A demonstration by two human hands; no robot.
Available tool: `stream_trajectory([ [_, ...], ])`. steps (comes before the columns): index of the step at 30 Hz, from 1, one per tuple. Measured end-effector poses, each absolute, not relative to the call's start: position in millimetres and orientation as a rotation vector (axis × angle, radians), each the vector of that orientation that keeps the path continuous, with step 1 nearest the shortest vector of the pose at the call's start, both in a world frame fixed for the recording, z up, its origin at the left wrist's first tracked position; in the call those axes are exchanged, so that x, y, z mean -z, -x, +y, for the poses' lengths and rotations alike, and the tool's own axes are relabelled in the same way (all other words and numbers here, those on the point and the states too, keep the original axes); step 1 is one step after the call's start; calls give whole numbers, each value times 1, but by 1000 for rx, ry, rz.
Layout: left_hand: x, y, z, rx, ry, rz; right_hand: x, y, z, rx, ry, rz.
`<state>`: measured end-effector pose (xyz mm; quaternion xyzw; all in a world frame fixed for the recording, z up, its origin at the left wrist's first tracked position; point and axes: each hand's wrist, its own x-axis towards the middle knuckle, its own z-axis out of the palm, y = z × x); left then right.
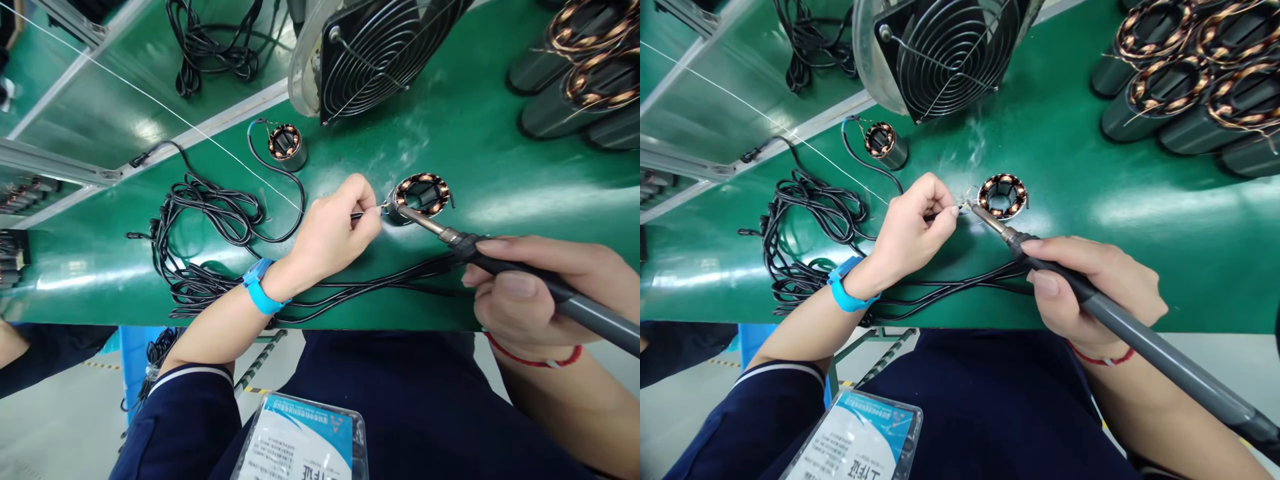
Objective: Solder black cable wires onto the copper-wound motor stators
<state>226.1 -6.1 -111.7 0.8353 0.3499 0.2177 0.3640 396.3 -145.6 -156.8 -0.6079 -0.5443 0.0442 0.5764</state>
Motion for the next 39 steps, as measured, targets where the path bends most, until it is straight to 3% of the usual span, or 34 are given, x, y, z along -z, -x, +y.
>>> stream_trajectory([
  [9, 110, -226, -6, -543, -2155, 919, 146, -395, -134, -97, 1217, -1348],
  [12, 109, -226, -6, -528, -2149, 928, 138, -391, -128, -66, 1285, -1390],
  [17, 107, -227, -6, -496, -2136, 953, 120, -379, -118, -285, 1393, -1322],
  [39, 106, -224, -4, -603, -2044, 799, 120, -373, -96, -101, 1701, -1689],
])
